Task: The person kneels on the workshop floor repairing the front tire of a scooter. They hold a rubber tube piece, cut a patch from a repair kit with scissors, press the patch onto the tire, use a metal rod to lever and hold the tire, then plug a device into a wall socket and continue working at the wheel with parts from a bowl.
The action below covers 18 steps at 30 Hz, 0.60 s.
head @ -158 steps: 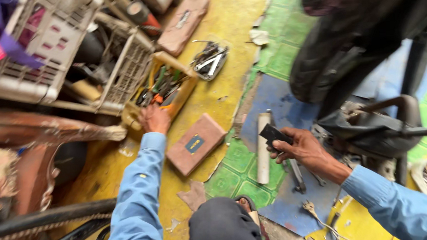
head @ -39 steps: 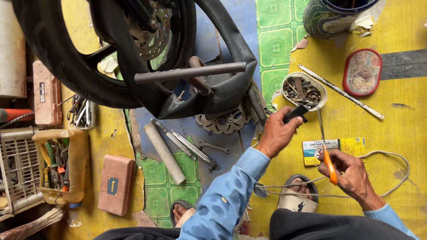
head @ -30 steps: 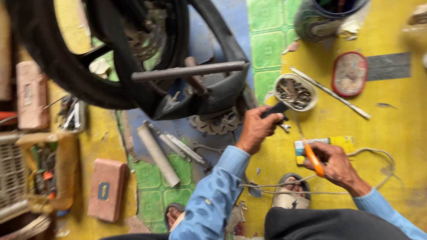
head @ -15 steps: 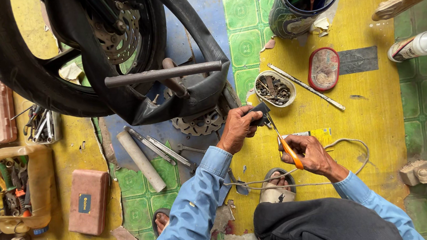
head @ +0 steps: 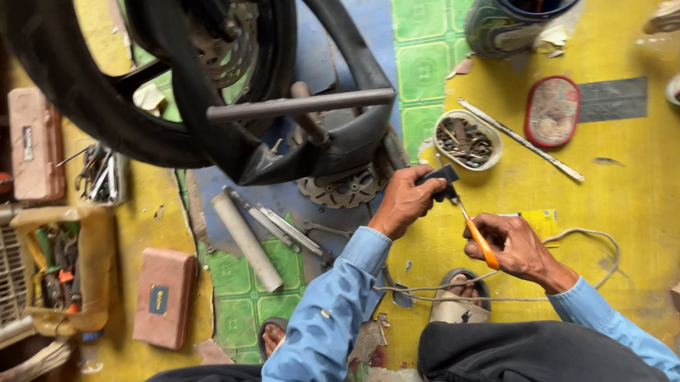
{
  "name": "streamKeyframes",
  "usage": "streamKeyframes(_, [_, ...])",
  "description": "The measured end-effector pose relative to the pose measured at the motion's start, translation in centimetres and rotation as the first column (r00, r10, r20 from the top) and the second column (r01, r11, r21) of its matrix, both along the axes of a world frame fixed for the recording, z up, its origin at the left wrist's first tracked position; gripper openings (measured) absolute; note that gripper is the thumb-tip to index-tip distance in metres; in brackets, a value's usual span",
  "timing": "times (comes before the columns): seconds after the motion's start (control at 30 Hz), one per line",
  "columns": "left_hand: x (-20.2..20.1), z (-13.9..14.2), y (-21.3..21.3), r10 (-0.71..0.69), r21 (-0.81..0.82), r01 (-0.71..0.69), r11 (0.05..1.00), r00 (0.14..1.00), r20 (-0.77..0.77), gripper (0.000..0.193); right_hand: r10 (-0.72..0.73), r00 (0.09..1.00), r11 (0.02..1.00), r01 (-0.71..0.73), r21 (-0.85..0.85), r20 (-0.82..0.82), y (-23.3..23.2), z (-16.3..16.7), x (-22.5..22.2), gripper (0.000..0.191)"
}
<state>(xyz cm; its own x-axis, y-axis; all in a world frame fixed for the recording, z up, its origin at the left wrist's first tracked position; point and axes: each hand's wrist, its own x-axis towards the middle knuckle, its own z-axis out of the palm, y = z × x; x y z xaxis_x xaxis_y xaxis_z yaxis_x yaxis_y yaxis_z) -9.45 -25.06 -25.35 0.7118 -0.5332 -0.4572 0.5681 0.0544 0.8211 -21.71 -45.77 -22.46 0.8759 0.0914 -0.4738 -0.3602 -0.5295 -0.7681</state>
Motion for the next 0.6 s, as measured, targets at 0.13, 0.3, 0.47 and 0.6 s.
streamKeyframes(0.13, [0.0,0.2,0.6,-0.013,-0.01,0.013,1.0,0.999,-0.044,0.016,-0.012,1.0,1.0,0.012,0.019,-0.024,0.5,-0.3,0.0,0.04])
streamKeyframes(0.3, [0.1,0.6,1.1,-0.013,-0.012,0.012,1.0,0.999,-0.047,0.016,-0.002,1.0,0.999,0.003,0.034,-0.017,0.8,-0.6,-0.2,0.04])
streamKeyframes(0.47, [0.2,0.5,1.2,-0.011,-0.014,0.01,1.0,0.999,-0.052,0.016,-0.009,1.0,0.999,0.01,0.037,-0.018,1.0,-0.6,-0.1,0.04])
streamKeyframes(0.6, [0.1,0.3,1.0,0.012,-0.026,-0.014,1.0,0.997,-0.077,0.014,0.017,0.999,1.0,-0.017,0.011,0.039,1.1,-0.4,0.0,0.039])
